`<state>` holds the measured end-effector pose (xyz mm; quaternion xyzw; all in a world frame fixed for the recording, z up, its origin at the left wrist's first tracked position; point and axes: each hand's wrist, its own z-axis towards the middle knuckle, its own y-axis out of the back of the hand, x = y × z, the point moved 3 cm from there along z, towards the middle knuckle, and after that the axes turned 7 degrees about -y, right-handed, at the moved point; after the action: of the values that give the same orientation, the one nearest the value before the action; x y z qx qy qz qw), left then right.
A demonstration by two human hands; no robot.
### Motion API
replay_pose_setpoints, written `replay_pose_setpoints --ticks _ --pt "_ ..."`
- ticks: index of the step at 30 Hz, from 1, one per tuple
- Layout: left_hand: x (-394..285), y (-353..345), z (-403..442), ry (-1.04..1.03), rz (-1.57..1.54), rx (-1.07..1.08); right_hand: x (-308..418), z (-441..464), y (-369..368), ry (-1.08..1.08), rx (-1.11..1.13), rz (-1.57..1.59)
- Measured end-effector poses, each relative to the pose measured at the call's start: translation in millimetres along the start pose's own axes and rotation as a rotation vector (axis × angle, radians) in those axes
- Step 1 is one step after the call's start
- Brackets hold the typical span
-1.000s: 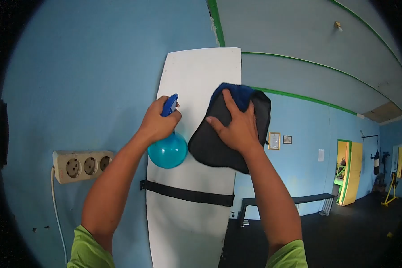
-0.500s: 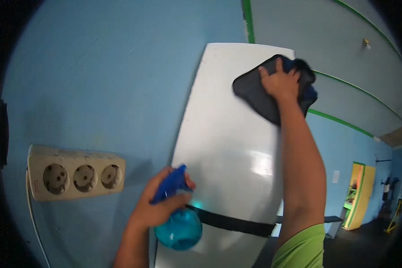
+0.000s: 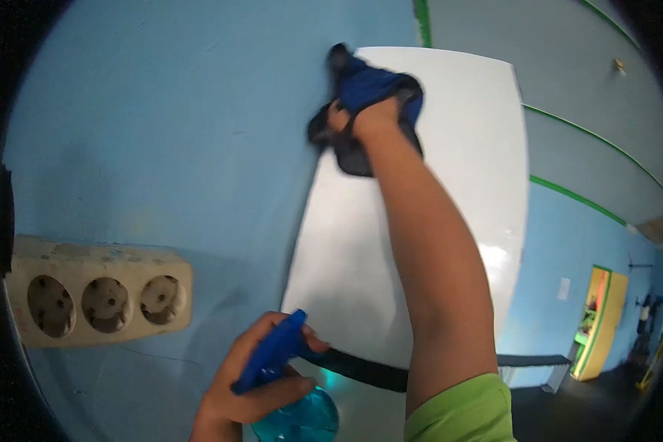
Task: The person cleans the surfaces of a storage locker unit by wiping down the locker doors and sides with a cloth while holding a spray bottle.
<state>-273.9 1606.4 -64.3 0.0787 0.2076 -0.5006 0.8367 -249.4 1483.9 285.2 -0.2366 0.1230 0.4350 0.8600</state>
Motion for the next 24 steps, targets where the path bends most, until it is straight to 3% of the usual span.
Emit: replay_pose_setpoints --ticks 2,4,6,8,10,12,13,14,16,18,20,22,24 --pt "-4.7 -5.5 -3.0 0.035 -0.065 0.003 15.2 -45.6 42.8 0.132 0.085 -0.101" --pt "-7.0 -8.3 -5.5 0.087 -0.114 -0.020 5.7 -87.8 63.3 0.333 0.127 0.046" --pt "-8.9 -9.6 -6.9 0.123 -0.024 0.033 -19.0 -108.5 97.8 0.281 0.143 0.088" --pt "-15.7 -10.9 -10.1 0.148 -0.009 0.079 -63.2 -101.2 120.6 -0.016 0.372 -0.081" --pt "-18.7 -9.5 -13.2 0.164 0.013 0.105 -117.2 -103.5 108.2 -0.502 0.466 0.060" --pt "-11.9 -17.8 -9.5 0.152 -0.045 0.250 -102.9 -90.1 116.5 -0.593 0.246 -0.164" --pt "-7.9 -22.1 -7.4 0.152 -0.046 0.262 -87.9 -86.0 110.4 -0.570 0.274 -0.348" --pt "-3.1 -24.4 -4.9 0.117 -0.039 0.259 -67.3 -86.3 102.1 -0.483 0.291 -0.336" --pt "7.6 -33.3 -7.2 0.084 -0.058 0.276 -18.9 -105.7 89.7 -0.251 0.400 -0.211" --pt "18.3 -33.7 -14.3 0.080 -0.045 0.224 27.0 -157.3 81.2 -0.013 0.285 -0.002" --pt "16.6 -32.9 -21.1 0.110 -0.049 0.241 53.9 -218.8 73.7 -0.035 0.195 0.614" --pt "13.3 -25.9 -21.1 0.151 0.035 0.198 55.5 -258.1 105.0 -0.136 0.528 0.737" --pt "18.1 -21.0 -19.5 0.134 0.066 0.187 36.4 -276.0 136.2 0.106 0.475 0.558"
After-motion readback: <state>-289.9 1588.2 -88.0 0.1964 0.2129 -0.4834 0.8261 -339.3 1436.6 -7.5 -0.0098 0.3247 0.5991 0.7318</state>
